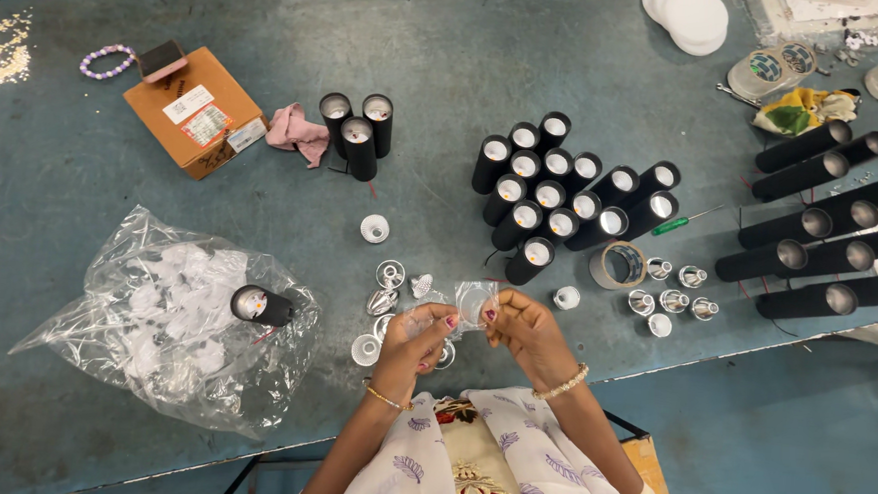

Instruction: The person repeatedly picks small LED modules and clear plastic diffusers from a table, inserts the LED into the diffuser, and places the assembled unit on the table. The person handles multiple units one at a time without using tools.

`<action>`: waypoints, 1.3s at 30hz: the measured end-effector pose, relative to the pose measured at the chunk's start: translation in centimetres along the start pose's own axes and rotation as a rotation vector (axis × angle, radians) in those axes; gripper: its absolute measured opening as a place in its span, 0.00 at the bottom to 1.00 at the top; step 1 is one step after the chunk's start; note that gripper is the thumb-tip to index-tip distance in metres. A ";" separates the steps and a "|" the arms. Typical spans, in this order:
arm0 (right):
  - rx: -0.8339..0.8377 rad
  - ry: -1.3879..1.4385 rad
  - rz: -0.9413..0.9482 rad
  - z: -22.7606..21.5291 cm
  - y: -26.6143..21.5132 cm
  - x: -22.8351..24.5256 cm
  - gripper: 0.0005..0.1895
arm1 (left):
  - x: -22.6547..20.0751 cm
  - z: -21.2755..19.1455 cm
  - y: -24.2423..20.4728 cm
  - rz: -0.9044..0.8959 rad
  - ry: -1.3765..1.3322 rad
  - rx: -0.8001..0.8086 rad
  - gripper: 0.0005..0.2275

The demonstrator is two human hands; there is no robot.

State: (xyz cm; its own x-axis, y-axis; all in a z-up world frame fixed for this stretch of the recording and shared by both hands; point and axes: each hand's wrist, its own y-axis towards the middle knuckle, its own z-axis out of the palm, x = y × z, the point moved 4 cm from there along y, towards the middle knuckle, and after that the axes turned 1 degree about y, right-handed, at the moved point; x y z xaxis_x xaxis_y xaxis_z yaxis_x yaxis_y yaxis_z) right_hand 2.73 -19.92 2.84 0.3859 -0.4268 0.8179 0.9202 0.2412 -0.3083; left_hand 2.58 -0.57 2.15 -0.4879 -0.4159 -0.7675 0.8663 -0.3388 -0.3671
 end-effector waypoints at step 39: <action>0.047 -0.349 -0.168 3.5 -2.5 2.2 0.12 | -4.6 3.3 -3.0 0.318 0.410 -0.146 0.03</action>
State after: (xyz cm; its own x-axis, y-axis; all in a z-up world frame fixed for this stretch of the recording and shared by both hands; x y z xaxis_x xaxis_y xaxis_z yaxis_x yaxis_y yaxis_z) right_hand 1.09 -18.43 7.12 0.1766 -0.1431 0.9738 0.9617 0.2358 -0.1397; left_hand 1.87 -0.37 8.53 -0.1424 -0.1058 -0.9841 0.9846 -0.1166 -0.1299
